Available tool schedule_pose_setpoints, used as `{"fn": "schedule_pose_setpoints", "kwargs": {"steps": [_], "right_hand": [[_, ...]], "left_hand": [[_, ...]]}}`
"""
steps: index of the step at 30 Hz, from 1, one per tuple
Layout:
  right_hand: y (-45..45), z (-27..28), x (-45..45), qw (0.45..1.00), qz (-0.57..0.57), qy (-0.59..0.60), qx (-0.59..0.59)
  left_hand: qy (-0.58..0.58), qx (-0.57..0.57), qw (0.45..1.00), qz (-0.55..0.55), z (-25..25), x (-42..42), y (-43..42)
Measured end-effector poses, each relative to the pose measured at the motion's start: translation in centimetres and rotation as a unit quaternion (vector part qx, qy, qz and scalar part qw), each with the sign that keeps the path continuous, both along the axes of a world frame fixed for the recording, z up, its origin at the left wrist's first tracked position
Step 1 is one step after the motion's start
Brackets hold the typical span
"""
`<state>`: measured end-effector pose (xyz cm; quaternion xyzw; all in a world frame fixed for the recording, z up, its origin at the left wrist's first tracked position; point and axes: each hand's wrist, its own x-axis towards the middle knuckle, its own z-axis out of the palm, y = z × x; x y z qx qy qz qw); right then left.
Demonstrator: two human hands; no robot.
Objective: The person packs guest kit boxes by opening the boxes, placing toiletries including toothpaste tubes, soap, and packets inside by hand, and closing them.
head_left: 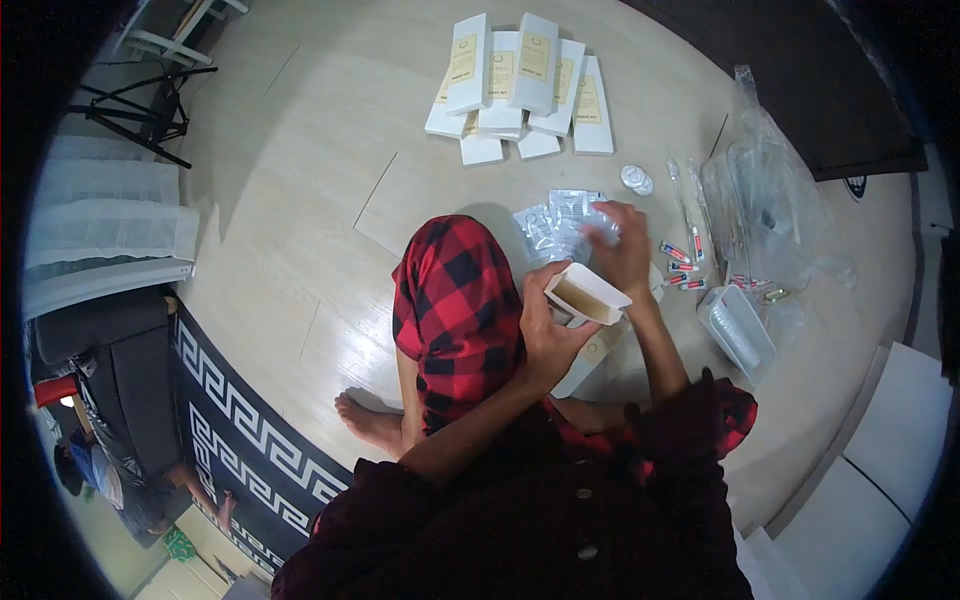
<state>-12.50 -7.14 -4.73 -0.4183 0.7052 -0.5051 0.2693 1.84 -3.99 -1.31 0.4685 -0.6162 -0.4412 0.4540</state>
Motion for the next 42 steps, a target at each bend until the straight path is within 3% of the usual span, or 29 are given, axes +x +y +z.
{"fn": "schedule_pose_setpoints", "kwargs": {"steps": [1,2,5,6,8,9,11,13,17,19,25,26,28,30,32,34,38,40,41,42], "right_hand": [[-0.4,-1.4,0.5,0.973,0.057,0.207,0.082],[-0.6,-2.7,0.9,0.895,0.113,0.402,0.158],[-0.3,-4.0,0.5,0.916,0.096,0.358,0.155],[-0.1,-4.0,0.1,0.915,0.097,0.359,0.155],[0.2,-3.9,-1.3,0.966,0.066,0.078,0.236],[1.0,-2.4,-2.2,0.996,0.049,0.053,0.058],[1.6,7.0,-1.2,0.988,-0.092,-0.061,-0.110],[3.0,13.0,-0.3,0.959,-0.152,-0.083,-0.224],[6.1,14.6,0.6,0.974,-0.082,0.022,-0.211],[6.5,13.9,0.5,0.975,0.049,0.200,-0.089],[5.4,13.1,0.2,0.938,0.144,0.314,0.023],[4.8,12.9,-0.3,0.938,0.145,0.313,0.023],[2.7,12.4,-2.3,0.994,0.081,0.067,-0.016],[-1.3,9.9,-4.8,0.995,-0.012,0.095,0.000],[-5.2,3.9,-7.0,0.984,0.005,0.160,0.073],[-6.8,-3.4,-8.5,0.918,-0.011,0.390,0.070],[-6.1,-5.1,-7.9,0.912,0.036,0.402,0.070],[-5.3,-3.4,-7.8,0.973,0.003,0.213,0.091],[-4.3,-1.7,-7.6,0.991,-0.030,0.123,0.047],[-3.3,3.2,-5.9,0.998,-0.062,0.031,0.000]], "left_hand": [[-0.005,-0.027,1.000,0.006,-0.1,0.1,-0.1],[-0.006,-0.027,1.000,0.009,-0.2,0.2,-0.2],[-0.002,-0.066,0.998,0.006,-0.1,0.6,-0.5],[0.002,-0.029,1.000,0.011,-0.2,0.6,-0.4],[0.010,0.004,1.000,0.013,-0.4,0.5,-0.6],[-0.006,0.002,1.000,0.001,-0.6,0.6,-0.7],[-0.021,0.000,1.000,-0.010,-0.8,0.5,-0.7],[-0.080,-0.006,0.997,0.001,-0.5,0.1,-0.6],[-0.111,-0.004,0.994,-0.019,0.5,-0.5,-0.5],[-0.115,-0.012,0.992,-0.043,0.7,-0.3,-0.5],[-0.148,-0.033,0.985,-0.087,0.6,-0.8,-0.2],[-0.149,-0.032,0.985,-0.086,0.5,-0.9,-0.5],[-0.104,0.002,0.994,-0.044,0.1,-0.7,-1.0],[-0.096,0.009,0.995,-0.036,0.0,-0.7,-1.3],[-0.090,0.015,0.995,-0.030,-0.3,-0.7,-1.2],[-0.020,-0.060,0.998,-0.015,-0.7,-0.5,-1.1],[0.010,-0.209,0.978,0.016,-1.3,-0.4,-1.8],[0.010,-0.202,0.979,0.014,-1.3,-0.5,-1.7],[0.009,-0.198,0.980,0.012,-1.3,-0.6,-1.7],[0.015,-0.201,0.980,0.009,-1.1,-0.7,-1.7]]}}
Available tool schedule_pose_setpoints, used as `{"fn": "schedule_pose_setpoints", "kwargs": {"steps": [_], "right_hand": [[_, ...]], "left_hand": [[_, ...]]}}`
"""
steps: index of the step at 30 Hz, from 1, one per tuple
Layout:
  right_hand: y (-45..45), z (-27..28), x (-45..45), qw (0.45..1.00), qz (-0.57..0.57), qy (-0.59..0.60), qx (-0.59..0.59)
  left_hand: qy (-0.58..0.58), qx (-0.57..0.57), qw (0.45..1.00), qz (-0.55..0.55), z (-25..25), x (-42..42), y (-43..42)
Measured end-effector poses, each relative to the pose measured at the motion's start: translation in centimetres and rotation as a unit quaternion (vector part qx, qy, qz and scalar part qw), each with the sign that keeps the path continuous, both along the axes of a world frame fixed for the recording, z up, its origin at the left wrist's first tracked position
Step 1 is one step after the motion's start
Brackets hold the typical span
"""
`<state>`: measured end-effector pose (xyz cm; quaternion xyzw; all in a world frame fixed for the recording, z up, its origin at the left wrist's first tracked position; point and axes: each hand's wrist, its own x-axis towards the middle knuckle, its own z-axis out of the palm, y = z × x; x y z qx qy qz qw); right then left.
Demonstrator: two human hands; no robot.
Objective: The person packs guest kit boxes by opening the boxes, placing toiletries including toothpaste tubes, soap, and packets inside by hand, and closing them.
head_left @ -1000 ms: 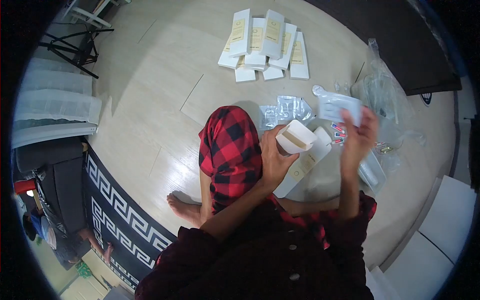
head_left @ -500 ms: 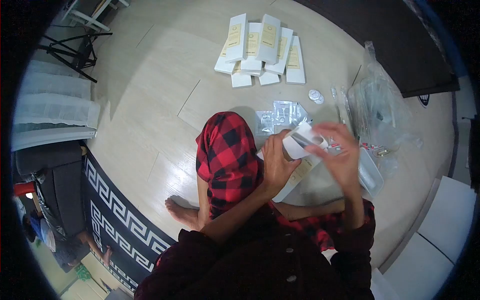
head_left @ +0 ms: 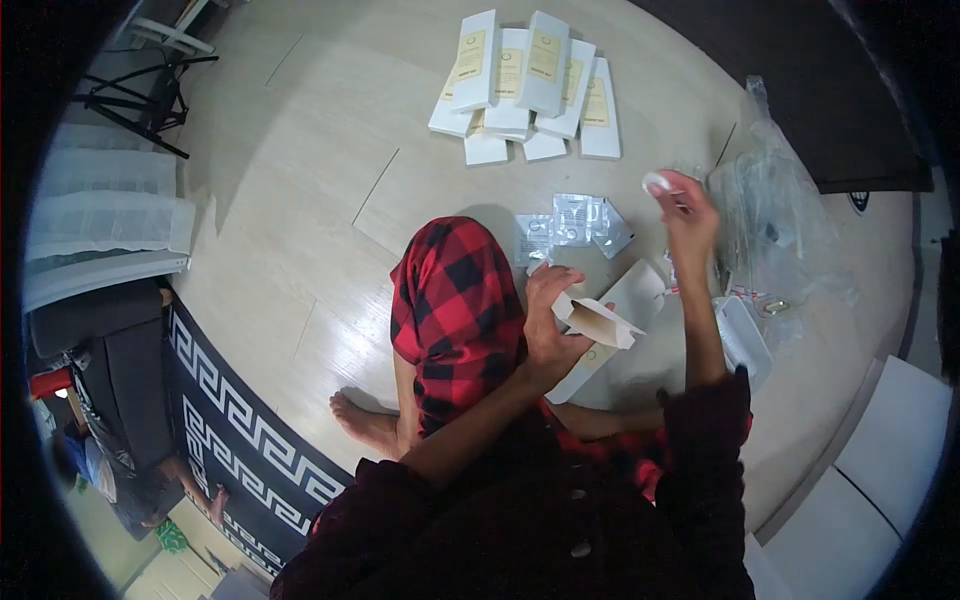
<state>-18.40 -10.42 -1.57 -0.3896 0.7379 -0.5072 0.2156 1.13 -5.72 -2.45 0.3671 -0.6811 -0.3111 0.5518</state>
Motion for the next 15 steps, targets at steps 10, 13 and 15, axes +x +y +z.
{"fn": "schedule_pose_setpoints", "kwargs": {"steps": [10,13,15], "right_hand": [[13.4,13.6,8.8,0.938,0.165,0.269,-0.145],[12.0,12.4,7.2,0.937,0.135,0.275,-0.167],[10.4,10.6,4.4,0.965,0.028,0.207,-0.158]], "left_hand": [[0.039,-0.009,0.999,-0.032,1.4,-1.4,2.6],[0.064,0.072,0.994,-0.056,1.7,-1.2,3.0],[0.038,0.089,0.994,-0.046,1.7,-1.0,2.9]]}}
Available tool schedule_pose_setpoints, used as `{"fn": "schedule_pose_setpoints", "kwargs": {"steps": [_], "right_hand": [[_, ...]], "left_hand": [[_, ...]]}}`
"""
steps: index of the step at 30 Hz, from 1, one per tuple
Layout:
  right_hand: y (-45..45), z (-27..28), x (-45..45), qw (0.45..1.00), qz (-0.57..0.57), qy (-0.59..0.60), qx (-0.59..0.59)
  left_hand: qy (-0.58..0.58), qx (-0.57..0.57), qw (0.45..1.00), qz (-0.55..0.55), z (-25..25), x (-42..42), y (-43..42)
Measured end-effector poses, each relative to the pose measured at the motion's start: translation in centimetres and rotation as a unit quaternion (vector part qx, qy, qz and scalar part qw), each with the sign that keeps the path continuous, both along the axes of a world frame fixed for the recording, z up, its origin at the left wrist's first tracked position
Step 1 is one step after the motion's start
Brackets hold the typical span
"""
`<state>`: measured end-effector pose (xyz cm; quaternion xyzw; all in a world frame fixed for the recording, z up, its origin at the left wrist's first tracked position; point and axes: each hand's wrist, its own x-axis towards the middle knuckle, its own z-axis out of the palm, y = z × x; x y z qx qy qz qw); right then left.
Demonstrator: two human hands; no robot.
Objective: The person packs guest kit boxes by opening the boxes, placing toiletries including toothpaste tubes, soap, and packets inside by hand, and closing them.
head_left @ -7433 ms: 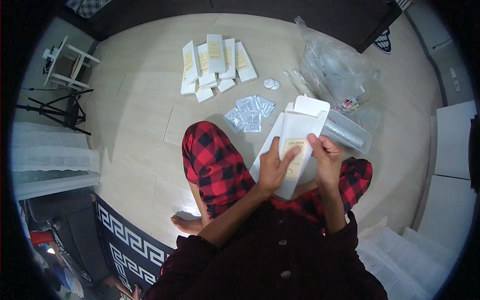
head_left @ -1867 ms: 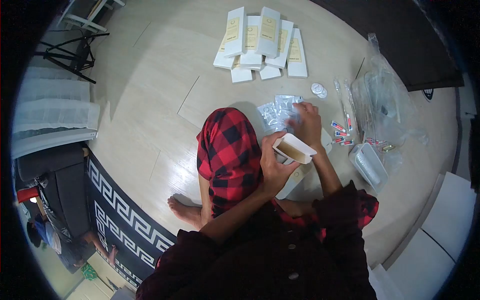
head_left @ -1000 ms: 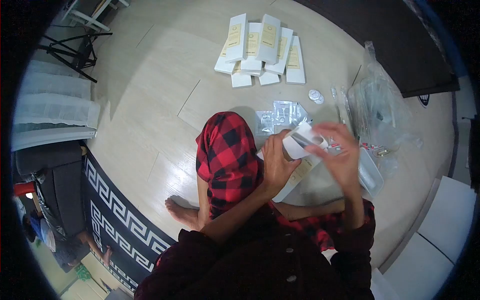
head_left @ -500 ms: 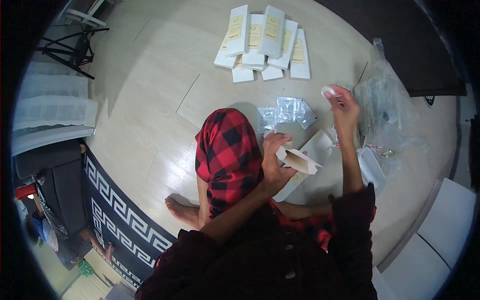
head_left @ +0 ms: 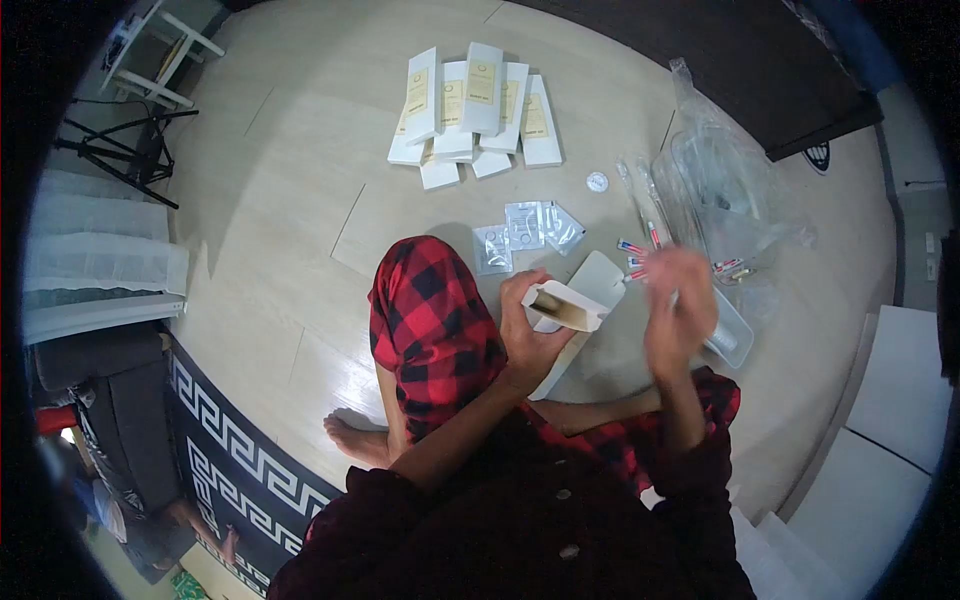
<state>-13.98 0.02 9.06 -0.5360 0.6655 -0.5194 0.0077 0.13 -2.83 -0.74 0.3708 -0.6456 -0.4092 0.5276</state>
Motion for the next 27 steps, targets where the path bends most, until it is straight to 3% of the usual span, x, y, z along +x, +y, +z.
{"fn": "schedule_pose_setpoints", "kwargs": {"steps": [1,3,5,6,8,11,13,15,17,21,24,27], "right_hand": [[-1.4,-2.3,-2.3,0.994,-0.076,-0.072,0.030],[-4.8,-9.4,-8.7,0.981,-0.111,-0.097,0.129],[-6.6,-16.8,-13.3,0.961,-0.167,0.051,0.216],[-6.6,-19.0,-14.1,0.961,-0.163,0.049,0.218],[-7.2,-21.6,-14.4,0.925,-0.157,0.161,0.308],[-7.9,-16.5,-12.0,0.951,-0.146,0.049,0.266],[-7.0,-8.9,-8.6,0.967,-0.083,-0.236,0.048],[-4.5,-1.7,-5.1,0.943,-0.056,-0.311,-0.106],[-1.7,3.4,-2.5,0.946,-0.047,-0.267,-0.177],[1.3,4.9,0.6,0.976,-0.016,-0.141,-0.164],[2.1,3.3,1.2,0.997,0.053,-0.024,-0.046],[2.5,3.7,1.6,0.999,0.037,0.008,-0.019]], "left_hand": [[-0.026,0.018,0.999,0.008,0.0,0.0,-0.1],[-0.034,0.013,0.999,0.008,-0.5,-0.2,-0.3],[-0.045,0.012,0.999,0.012,-1.0,-0.2,-0.3],[-0.047,0.034,0.998,0.000,-1.2,-0.1,-0.2],[-0.054,0.057,0.997,-0.005,-1.3,0.0,-0.6],[-0.125,0.015,0.992,0.007,-0.8,0.3,-1.2],[-0.124,0.082,0.989,-0.013,-0.6,0.0,-1.5],[-0.117,0.084,0.990,-0.011,-0.5,-0.4,-1.5],[-0.109,0.091,0.990,-0.020,0.5,-0.9,-1.2],[-0.106,0.061,0.992,-0.036,4.0,-1.5,0.0],[-0.106,0.074,0.989,-0.073,6.2,-1.9,1.4],[-0.124,0.052,0.986,-0.096,7.0,-1.9,2.4]]}}
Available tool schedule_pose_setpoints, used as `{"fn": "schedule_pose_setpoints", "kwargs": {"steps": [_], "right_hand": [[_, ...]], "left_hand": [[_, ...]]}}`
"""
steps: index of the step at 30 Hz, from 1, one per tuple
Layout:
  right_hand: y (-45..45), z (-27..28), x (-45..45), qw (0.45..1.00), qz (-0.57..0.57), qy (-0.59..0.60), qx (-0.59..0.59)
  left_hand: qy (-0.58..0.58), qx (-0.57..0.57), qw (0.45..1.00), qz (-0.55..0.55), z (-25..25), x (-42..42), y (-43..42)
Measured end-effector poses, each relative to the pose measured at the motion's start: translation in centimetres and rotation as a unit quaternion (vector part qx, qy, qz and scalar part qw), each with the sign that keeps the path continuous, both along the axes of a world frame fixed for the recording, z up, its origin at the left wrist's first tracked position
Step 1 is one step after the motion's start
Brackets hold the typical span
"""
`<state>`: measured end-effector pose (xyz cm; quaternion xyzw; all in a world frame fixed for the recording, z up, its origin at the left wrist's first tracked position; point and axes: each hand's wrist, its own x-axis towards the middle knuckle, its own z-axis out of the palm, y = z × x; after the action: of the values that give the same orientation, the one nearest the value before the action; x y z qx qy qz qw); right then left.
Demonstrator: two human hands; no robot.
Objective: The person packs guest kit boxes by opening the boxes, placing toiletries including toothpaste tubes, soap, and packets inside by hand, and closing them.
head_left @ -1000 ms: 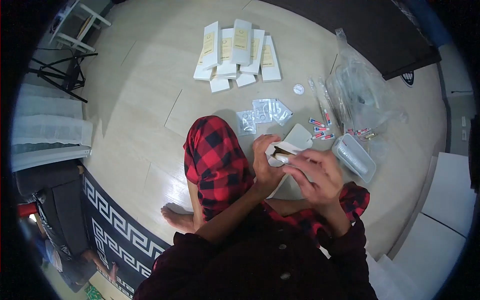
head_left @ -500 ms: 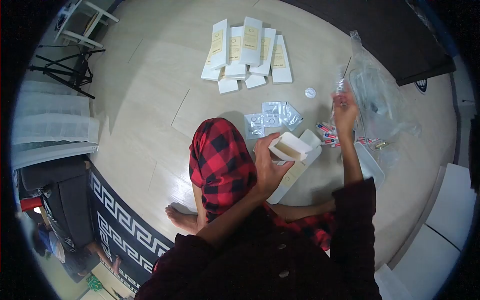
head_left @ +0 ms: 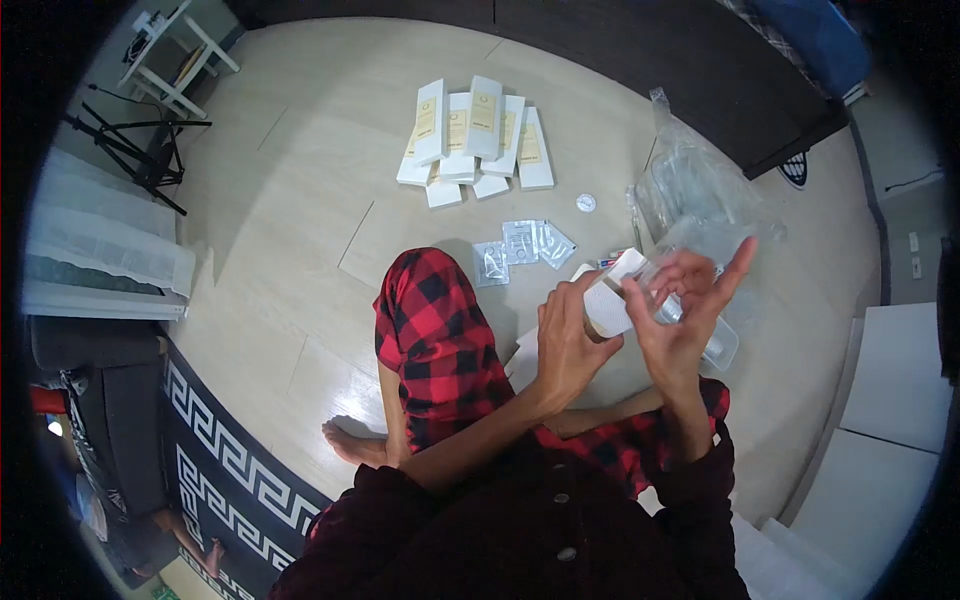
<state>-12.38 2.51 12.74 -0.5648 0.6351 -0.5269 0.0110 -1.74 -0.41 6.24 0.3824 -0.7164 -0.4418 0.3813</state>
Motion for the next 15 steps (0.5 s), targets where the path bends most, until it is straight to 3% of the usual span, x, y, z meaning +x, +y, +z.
{"fn": "schedule_pose_setpoints", "kwargs": {"steps": [2,3,5,9,11,15], "right_hand": [[0.2,1.6,-0.5,0.994,-0.021,-0.104,0.012],[0.6,2.6,-0.7,0.994,-0.026,-0.103,0.010],[1.3,4.4,-1.4,0.984,-0.011,-0.111,0.138],[2.5,3.6,-3.5,0.978,0.000,-0.122,0.169],[2.9,3.2,-4.1,0.987,0.003,-0.003,0.161],[2.5,2.7,-3.9,0.996,-0.018,0.031,0.087]], "left_hand": [[-0.016,-0.010,1.000,-0.012,0.6,0.4,0.5],[-0.027,0.001,0.999,-0.031,0.8,0.5,0.8],[-0.037,0.011,0.998,-0.054,1.3,0.7,1.3],[-0.053,0.035,0.994,-0.092,1.7,0.6,2.4],[-0.045,0.060,0.992,-0.097,1.6,0.5,2.9],[-0.038,0.107,0.987,-0.110,1.5,0.4,3.7]]}}
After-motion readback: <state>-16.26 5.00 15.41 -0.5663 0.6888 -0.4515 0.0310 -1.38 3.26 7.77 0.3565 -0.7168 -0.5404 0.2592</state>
